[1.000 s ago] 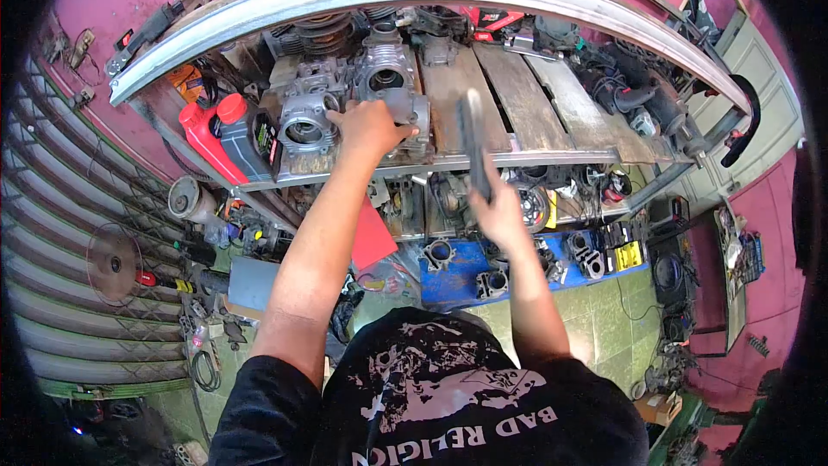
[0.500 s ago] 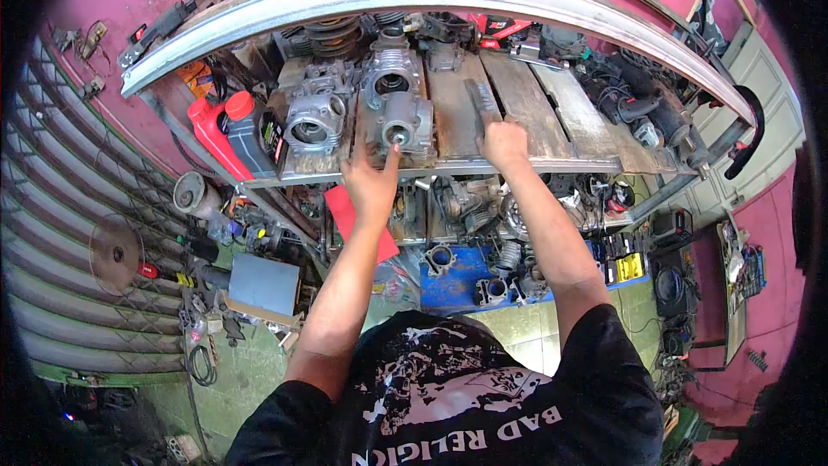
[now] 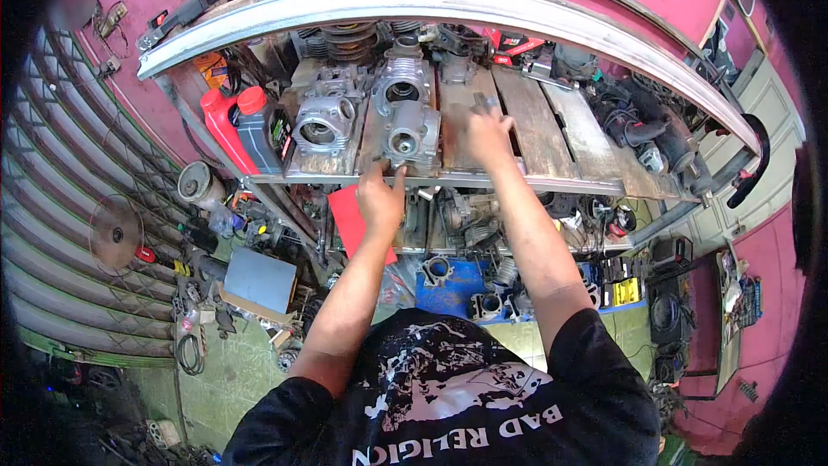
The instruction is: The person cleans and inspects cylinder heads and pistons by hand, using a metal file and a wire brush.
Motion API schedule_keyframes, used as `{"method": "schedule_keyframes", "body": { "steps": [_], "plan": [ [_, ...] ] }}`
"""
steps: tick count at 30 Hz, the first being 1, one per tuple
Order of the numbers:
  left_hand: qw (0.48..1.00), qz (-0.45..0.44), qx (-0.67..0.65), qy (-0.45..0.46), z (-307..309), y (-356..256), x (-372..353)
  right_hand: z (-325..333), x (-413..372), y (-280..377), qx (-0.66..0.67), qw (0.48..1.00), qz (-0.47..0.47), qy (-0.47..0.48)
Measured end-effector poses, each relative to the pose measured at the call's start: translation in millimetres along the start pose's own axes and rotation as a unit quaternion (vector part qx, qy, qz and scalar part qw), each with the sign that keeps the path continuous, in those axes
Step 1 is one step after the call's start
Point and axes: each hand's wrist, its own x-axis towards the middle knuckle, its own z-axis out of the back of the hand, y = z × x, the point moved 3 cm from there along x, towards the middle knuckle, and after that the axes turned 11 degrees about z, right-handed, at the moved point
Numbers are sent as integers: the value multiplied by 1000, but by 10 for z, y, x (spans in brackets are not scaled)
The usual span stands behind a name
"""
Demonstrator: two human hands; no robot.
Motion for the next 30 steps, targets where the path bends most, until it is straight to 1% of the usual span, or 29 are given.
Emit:
{"method": "schedule_keyframes", "body": {
  "steps": [2, 3, 5, 6, 8, 10, 11, 12, 13, 14, 15, 16, 17, 18, 20, 22, 23, 24, 25, 26, 27, 28, 29, 30],
  "plan": [
    [1000, -4, 14, -3, -12, 21, -8, 178, 30, 347, 174, 980, 55, 77],
    [999, -20, 25, -15, 3, 3, -11, 156, 32, 392, 174, 980, 56, 77],
    [998, -36, 38, -29, 44, -10, 3, 115, 37, 444, 234, 969, 25, 76],
    [999, -23, 36, -26, 53, 24, 22, 99, 30, 427, 235, 969, 27, 76],
    [999, -9, 34, -24, 78, 95, 78, 128, 9, 347, 264, 963, 46, -16],
    [999, -5, 3, -39, 147, 72, 140, 69, 25, 307, 278, 959, 53, -16],
    [999, 21, -3, -32, 165, 70, 151, 25, 34, 318, 278, 958, 61, -34],
    [999, 22, -2, -30, 145, 92, 184, -14, 21, 339, 278, 957, 70, -52],
    [998, 24, 3, -49, 154, 140, 241, 100, -24, 419, 286, 956, 61, -8],
    [997, 25, 8, -70, 167, 185, 299, 56, -70, 478, 287, 956, 61, -8],
    [996, 55, 48, -53, 212, 158, 343, 25, -112, 537, 291, 954, 59, -33],
    [996, 54, 48, -53, 264, 109, 359, 3, -155, 578, 295, 952, 57, -60],
    [993, 83, 63, -46, 313, 74, 379, -11, -211, 601, 262, 960, 60, -74],
    [990, 112, 78, -39, 348, 53, 394, 33, -267, 662, 263, 960, 59, -75],
    [993, 100, 56, -33, 272, 178, 404, 135, -385, 784, 230, 968, 22, -93],
    [990, 84, -111, -13, 241, 142, 309, 151, -478, 887, 216, 970, 12, -113],
    [989, 52, -136, 13, 239, 125, 231, 152, -522, 929, 218, 969, -13, -116],
    [989, 51, -136, 13, 235, 112, 179, 164, -555, 958, 221, 967, -37, -119],
    [997, -26, -69, -27, 251, 58, 124, 180, -575, 983, 235, 966, -50, -96],
    [992, -104, -1, -67, 276, 11, 97, 179, -597, 1008, 236, 966, -51, -97],
    [993, -112, -7, -38, 277, 26, 119, 188, -616, 1019, 259, 956, -50, -129],
    [993, -113, -7, -37, 299, 51, 154, 195, -626, 1018, 282, 945, -49, -160],
    [996, -90, 22, -4, 295, 90, 203, 188, -613, 999, 281, 945, -50, -161],
    [996, -67, 50, 29, 284, 130, 250, 165, -588, 968, 304, 941, -64, -134]
  ]
}}
